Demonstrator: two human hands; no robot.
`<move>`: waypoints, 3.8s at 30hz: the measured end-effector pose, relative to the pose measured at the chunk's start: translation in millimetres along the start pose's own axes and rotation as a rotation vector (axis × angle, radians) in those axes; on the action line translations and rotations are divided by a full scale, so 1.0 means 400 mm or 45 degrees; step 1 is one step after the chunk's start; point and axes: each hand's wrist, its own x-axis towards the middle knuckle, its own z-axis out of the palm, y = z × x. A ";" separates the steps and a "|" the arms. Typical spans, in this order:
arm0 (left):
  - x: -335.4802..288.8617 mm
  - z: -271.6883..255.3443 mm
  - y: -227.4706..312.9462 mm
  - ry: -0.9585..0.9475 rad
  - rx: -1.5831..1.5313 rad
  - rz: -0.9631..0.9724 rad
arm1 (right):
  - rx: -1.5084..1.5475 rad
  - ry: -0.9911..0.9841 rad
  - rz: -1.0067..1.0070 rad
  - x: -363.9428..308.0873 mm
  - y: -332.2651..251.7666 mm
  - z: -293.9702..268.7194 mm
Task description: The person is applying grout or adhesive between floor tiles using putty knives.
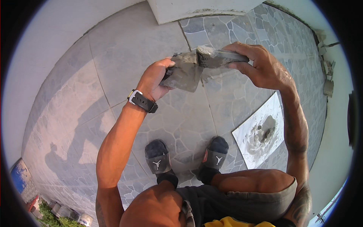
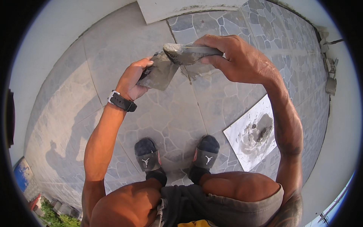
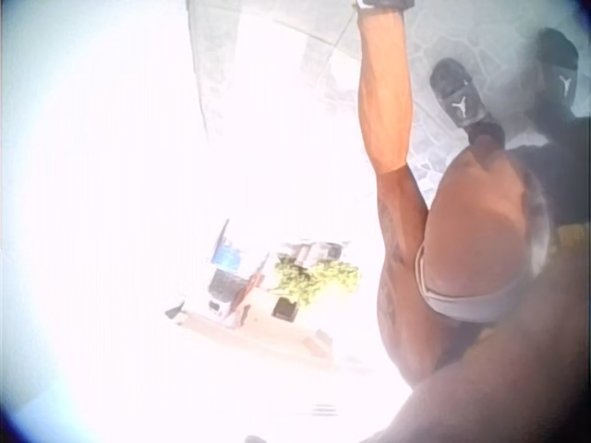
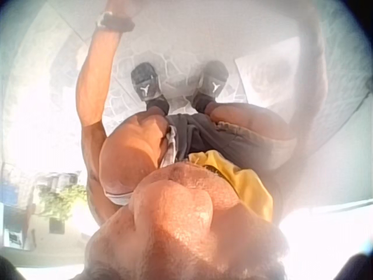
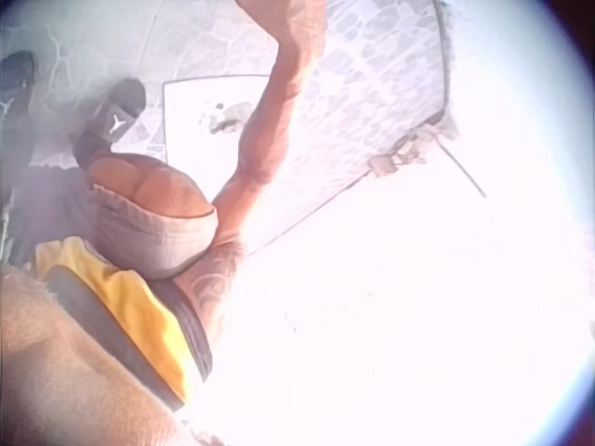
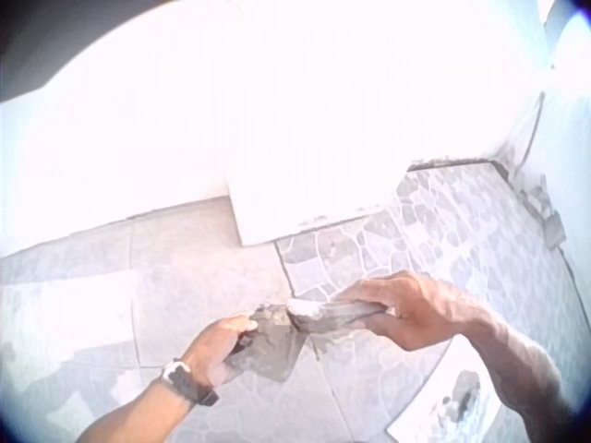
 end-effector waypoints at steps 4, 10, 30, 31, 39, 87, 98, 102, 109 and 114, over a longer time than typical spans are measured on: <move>0.075 -0.012 -0.026 -0.002 -0.025 -0.025 | 0.140 -0.151 0.025 0.017 0.050 -0.030; 0.176 0.055 -0.002 -0.049 -0.034 -0.011 | 0.286 -0.276 0.045 0.013 0.207 -0.075; 0.323 0.087 0.080 0.339 -0.037 0.062 | 0.250 1.184 1.072 0.198 1.217 0.040; 0.333 0.076 0.082 0.339 -0.041 0.057 | 0.246 1.179 1.075 0.217 1.249 0.046; 0.402 0.002 0.116 0.370 -0.072 0.085 | -0.117 1.209 0.973 0.325 1.364 0.109; 0.567 -0.005 0.172 0.287 0.080 0.276 | 0.260 0.302 0.568 0.478 0.937 0.167; 0.272 -0.157 0.149 0.424 -0.270 0.317 | 0.809 0.404 0.419 0.374 0.272 0.238; 0.196 -0.154 0.174 0.459 -0.277 0.354 | 0.390 0.445 0.087 0.364 0.144 0.273; 0.120 -0.181 0.197 0.293 -0.046 0.573 | -0.311 0.530 -0.424 0.315 0.136 0.316; 0.061 -0.181 0.219 0.415 0.014 0.745 | -0.216 0.351 -0.210 0.269 0.102 0.258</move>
